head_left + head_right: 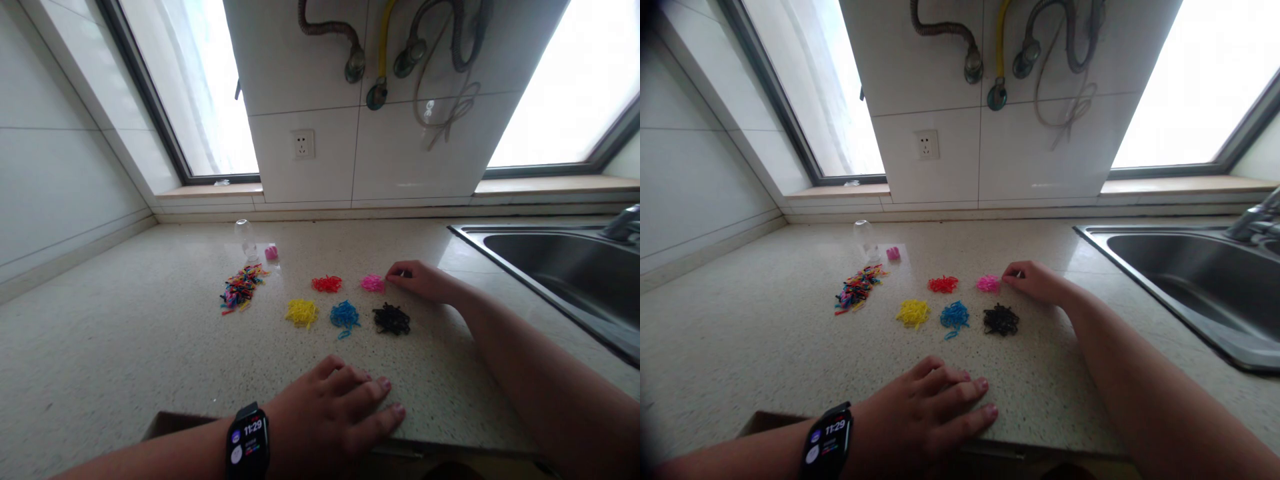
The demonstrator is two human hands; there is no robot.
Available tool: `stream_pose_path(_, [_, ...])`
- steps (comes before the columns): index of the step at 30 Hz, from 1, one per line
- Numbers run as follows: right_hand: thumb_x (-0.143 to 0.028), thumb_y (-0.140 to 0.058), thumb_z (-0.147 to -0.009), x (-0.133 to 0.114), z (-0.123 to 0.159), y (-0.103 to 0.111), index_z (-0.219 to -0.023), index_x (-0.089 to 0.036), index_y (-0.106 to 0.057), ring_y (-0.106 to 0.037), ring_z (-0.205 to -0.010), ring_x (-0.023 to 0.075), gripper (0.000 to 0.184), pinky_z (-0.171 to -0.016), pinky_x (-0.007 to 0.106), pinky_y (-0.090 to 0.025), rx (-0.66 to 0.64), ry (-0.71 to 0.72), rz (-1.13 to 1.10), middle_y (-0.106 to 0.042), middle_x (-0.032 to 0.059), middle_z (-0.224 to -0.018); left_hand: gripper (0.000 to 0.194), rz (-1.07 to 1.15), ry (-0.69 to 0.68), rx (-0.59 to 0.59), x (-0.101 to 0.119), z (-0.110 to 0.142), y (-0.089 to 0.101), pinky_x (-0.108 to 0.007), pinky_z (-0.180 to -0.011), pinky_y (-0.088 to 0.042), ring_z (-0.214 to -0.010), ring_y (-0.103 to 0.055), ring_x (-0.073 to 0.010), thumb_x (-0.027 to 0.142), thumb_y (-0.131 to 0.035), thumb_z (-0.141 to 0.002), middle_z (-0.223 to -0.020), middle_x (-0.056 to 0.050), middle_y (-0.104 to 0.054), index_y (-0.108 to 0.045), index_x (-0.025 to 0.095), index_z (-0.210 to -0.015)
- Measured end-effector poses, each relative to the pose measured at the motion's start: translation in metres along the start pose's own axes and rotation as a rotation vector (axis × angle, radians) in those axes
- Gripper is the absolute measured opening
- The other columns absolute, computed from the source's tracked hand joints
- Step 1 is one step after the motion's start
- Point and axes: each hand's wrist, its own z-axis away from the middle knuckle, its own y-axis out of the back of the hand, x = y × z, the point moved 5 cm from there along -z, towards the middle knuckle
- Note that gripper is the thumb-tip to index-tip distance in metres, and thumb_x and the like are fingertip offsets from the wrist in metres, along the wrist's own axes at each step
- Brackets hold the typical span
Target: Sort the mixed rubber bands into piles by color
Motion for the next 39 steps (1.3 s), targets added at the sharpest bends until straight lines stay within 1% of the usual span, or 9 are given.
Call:
stream_pose_path(6, [-0.048, -0.055, -0.088, 0.000, 0.001, 0.000, -0.096, -0.021, -0.073, -0.065, -0.082, 0.0225, 0.034, -0.074, 0.034, -0.048, -0.007, -0.010, 0.001, -0.075, 0.0074, -0.094, 0.043, -0.016, -0.005, 0.016, 0.000, 0.000, 0.001, -0.037, -0.093, -0.042, -0.114, -0.054, -0.0224, 0.033, -0.047, -0.102, -0.143, -0.007, -0.054, -0.049, 0.020, -0.143])
stream_pose_path(12, [-0.048, -0.054, -0.089, 0.000, 0.001, 0.000, -0.096, -0.021, -0.073, -0.065, -0.081, 0.0222, 0.034, -0.074, 0.034, -0.047, -0.008, 0.002, 0.012, -0.074, 0.0076, -0.093, 0.042, -0.025, 0.003, -0.008, 0.000, 0.000, 0.003, -0.037, -0.094, -0.043, -0.114, -0.053, -0.0220, 0.032, -0.046, -0.102, -0.144, -0.008, -0.053, -0.048, 0.021, -0.143])
stream_pose_path(16, [-0.049, -0.053, -0.088, -0.002, 0.001, 0.001, -0.095, -0.021, -0.073, -0.064, -0.080, 0.0222, 0.035, -0.073, 0.034, -0.047, 0.000, -0.007, 0.028, -0.074, 0.0072, -0.091, 0.046, -0.018, -0.001, -0.010, 0.000, 0.001, 0.001, -0.038, -0.092, -0.044, -0.114, -0.053, -0.0226, 0.034, -0.049, -0.101, -0.143, -0.008, -0.053, -0.046, 0.020, -0.144])
stream_pose_path(22, [-0.050, -0.054, -0.087, -0.003, 0.002, 0.001, -0.095, -0.022, -0.074, -0.064, -0.078, 0.0218, 0.036, -0.071, 0.034, -0.047, -0.002, -0.022, 0.029, -0.074, 0.0066, -0.087, 0.045, -0.015, -0.006, -0.005, 0.000, 0.001, 0.001, -0.038, -0.093, -0.043, -0.114, -0.053, -0.0224, 0.033, -0.049, -0.101, -0.143, -0.008, -0.053, -0.047, 0.019, -0.144])
stream_pose_path(27, [-0.050, -0.053, -0.088, -0.002, 0.001, 0.001, -0.096, -0.022, -0.074, -0.065, -0.080, 0.0225, 0.036, -0.073, 0.035, -0.048, -0.011, 0.001, 0.028, -0.075, 0.0066, -0.091, 0.042, -0.017, -0.004, 0.003, 0.000, 0.000, 0.001, -0.037, -0.093, -0.042, -0.113, -0.054, -0.0220, 0.032, -0.046, -0.102, -0.143, -0.008, -0.053, -0.049, 0.020, -0.143])
stream_pose_path(32, [-0.050, -0.054, -0.088, -0.005, 0.001, 0.002, -0.095, -0.022, -0.074, -0.065, -0.080, 0.0227, 0.035, -0.073, 0.035, -0.048, -0.010, 0.003, 0.034, -0.075, 0.0070, -0.091, 0.043, -0.017, -0.001, -0.003, 0.001, 0.001, 0.001, -0.037, -0.095, -0.042, -0.116, -0.053, -0.0226, 0.032, -0.047, -0.102, -0.144, -0.008, -0.053, -0.048, 0.019, -0.143])
stream_pose_path(35, [-0.050, -0.053, -0.088, -0.005, 0.001, 0.002, -0.096, -0.022, -0.074, -0.065, -0.079, 0.0225, 0.035, -0.072, 0.035, -0.048, -0.008, 0.001, 0.039, -0.074, 0.0070, -0.090, 0.043, 0.025, 0.011, -0.024, 0.000, 0.002, 0.004, -0.037, -0.096, -0.041, -0.116, -0.053, -0.0226, 0.034, -0.045, -0.102, -0.145, -0.008, -0.052, -0.047, 0.020, -0.143])
stream_pose_path(37, [-0.049, -0.053, -0.089, -0.004, 0.001, 0.002, -0.096, -0.022, -0.074, -0.065, -0.078, 0.0222, 0.035, -0.071, 0.034, -0.047, -0.008, -0.001, 0.035, -0.074, 0.0069, -0.090, 0.044, 0.090, 0.022, -0.056, -0.002, 0.001, 0.008, -0.038, -0.096, -0.042, -0.114, -0.053, -0.0222, 0.038, -0.048, -0.100, -0.144, -0.006, -0.052, -0.048, 0.020, -0.141])
stream_pose_path(39, [-0.049, -0.053, -0.089, -0.003, 0.001, 0.001, -0.096, -0.022, -0.073, -0.065, -0.079, 0.0221, 0.035, -0.071, 0.034, -0.047, -0.014, -0.001, 0.032, -0.074, 0.0070, -0.090, 0.043, 0.159, 0.045, -0.091, -0.008, -0.001, 0.014, -0.037, -0.096, -0.043, -0.113, -0.054, -0.0213, 0.039, -0.052, -0.098, -0.139, -0.005, -0.057, -0.051, 0.021, -0.137])
